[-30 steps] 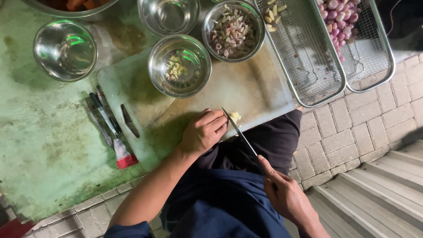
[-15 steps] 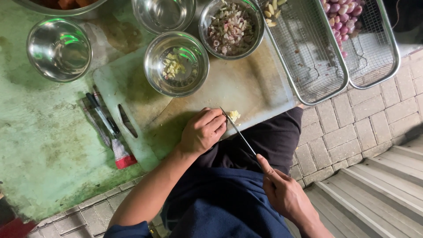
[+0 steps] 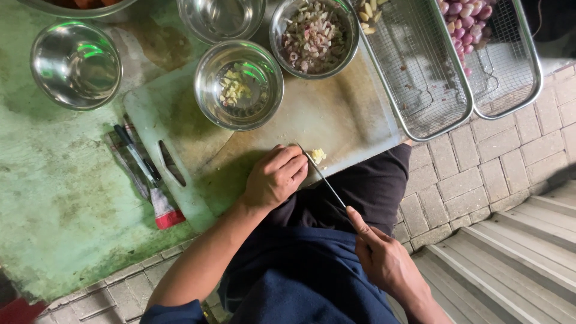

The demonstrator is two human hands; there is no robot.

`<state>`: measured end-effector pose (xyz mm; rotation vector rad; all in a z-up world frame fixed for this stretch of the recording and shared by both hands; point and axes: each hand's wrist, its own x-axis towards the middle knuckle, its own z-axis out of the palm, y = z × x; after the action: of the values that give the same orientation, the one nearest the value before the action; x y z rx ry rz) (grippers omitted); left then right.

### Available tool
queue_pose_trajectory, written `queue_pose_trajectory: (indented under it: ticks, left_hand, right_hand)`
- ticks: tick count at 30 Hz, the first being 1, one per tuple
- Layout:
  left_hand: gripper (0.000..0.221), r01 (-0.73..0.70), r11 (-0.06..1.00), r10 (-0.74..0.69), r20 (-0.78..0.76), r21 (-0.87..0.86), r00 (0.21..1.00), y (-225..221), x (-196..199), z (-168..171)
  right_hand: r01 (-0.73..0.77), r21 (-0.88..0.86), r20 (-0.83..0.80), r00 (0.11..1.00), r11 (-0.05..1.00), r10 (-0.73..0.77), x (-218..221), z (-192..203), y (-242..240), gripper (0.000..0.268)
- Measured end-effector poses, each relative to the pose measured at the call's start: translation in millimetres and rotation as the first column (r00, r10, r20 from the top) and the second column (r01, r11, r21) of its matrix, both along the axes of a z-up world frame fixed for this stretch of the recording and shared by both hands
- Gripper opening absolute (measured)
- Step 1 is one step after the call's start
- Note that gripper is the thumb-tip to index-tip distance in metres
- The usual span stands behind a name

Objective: Mincing a clove of garlic on a cutting board using a chef's knife in a kitchen setting.

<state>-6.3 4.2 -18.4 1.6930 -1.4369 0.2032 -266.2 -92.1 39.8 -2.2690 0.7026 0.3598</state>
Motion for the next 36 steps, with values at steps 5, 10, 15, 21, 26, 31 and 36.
queue_pose_trajectory:
  ticks: [5, 10, 15, 21, 26, 31, 36]
  left_hand:
    - [0.015, -0.009, 1.0, 0.009, 0.022, 0.003, 1.0, -1, -1, 2]
    - [0.011, 0.023, 1.0, -0.023, 0.0, 0.008, 1.0, 0, -1, 7]
    - [0.012, 0.014, 1.0, -0.014, -0.037, 0.001, 0.999, -2, 0, 10]
    - [0.009, 0.082, 0.997, -0.08, -0.117, 0.01, 0.99, -2, 1, -2]
    - [0.011, 0.109, 0.993, -0.115, -0.153, -0.05, 0.982, 2, 5, 8]
    - [0.016, 0.117, 0.993, -0.116, 0.097, -0.005, 0.989, 1, 8, 26]
    - [0.017, 0.138, 0.982, -0.154, 0.121, 0.131, 0.981, -7, 4, 16]
  right_hand:
    - [0.017, 0.033, 0.029, 0.999, 0.999, -0.018, 2, 2, -4, 0.065]
    - [0.05, 0.041, 0.035, 0.998, 0.998, -0.051, -10, -1, -9, 0.064]
    - [0.014, -0.196, 0.173, 0.985, 0.981, 0.021, -25, -5, -18, 0.061]
    - [-0.012, -0.387, 0.212, 0.972, 0.922, 0.101, -28, -6, -16, 0.058]
    - [-0.021, -0.431, 0.199, 0.973, 0.902, 0.117, -28, -7, -16, 0.055]
    - [-0.02, -0.489, 0.17, 0.978, 0.872, 0.118, -31, -13, -15, 0.052]
    - [-0.01, -0.554, 0.2, 0.969, 0.832, 0.145, -31, -16, -16, 0.048]
